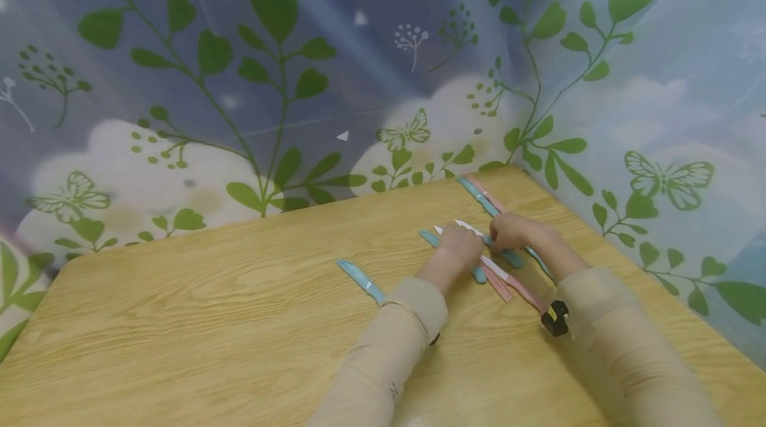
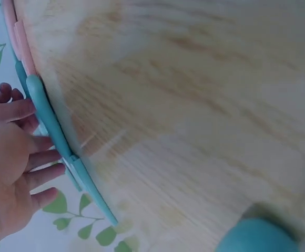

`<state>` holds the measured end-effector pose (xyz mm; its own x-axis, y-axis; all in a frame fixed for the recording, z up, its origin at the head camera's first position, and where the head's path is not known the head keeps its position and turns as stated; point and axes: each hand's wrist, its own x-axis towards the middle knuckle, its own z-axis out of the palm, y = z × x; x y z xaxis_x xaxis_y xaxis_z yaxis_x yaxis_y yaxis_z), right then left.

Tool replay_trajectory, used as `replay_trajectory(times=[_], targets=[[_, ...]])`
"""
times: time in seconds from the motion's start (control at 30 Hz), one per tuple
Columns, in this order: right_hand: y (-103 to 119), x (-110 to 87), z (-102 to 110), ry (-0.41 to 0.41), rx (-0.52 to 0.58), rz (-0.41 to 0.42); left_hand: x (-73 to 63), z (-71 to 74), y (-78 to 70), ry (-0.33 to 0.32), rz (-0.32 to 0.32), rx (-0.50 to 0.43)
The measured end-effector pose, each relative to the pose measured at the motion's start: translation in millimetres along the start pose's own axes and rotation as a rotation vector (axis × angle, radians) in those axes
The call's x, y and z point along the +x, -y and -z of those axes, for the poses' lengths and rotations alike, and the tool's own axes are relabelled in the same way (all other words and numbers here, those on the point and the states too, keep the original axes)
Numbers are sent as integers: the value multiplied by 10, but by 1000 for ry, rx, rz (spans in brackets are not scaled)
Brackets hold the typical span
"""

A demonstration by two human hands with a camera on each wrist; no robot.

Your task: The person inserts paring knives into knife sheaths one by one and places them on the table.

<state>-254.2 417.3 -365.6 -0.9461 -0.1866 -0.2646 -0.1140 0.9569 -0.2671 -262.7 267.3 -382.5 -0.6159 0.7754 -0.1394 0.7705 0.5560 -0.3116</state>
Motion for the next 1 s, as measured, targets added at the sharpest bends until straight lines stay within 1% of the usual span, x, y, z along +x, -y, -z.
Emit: replay_trajectory(times=[0.13,0.23,0.4,0.47,0.57,0.73,0.87,1.0], targets=[[12,-1,-10,1,2,14,15,-32,4,-36,-4,-9],[11,3,-20,8,8,17,23,-50,-2,-45,-13,1],[-18,8,-31,-14,4,28,30,-35,4,-38,-20,30],[-31,9,-31,-25,1,36,31,-16,16,-32,-21,25],[-38,0,-23,-33,6,46,34,6,35,-21,-26,-4],[-42,-10,-14,-33,-22,55,48,13,53,-1,-25,-66],[-40,-5,-9,-34,-39,55,59,16,61,-13,-20,-98],[-41,0,0,-41,-67,77,71,24,88,-18,-24,-128]])
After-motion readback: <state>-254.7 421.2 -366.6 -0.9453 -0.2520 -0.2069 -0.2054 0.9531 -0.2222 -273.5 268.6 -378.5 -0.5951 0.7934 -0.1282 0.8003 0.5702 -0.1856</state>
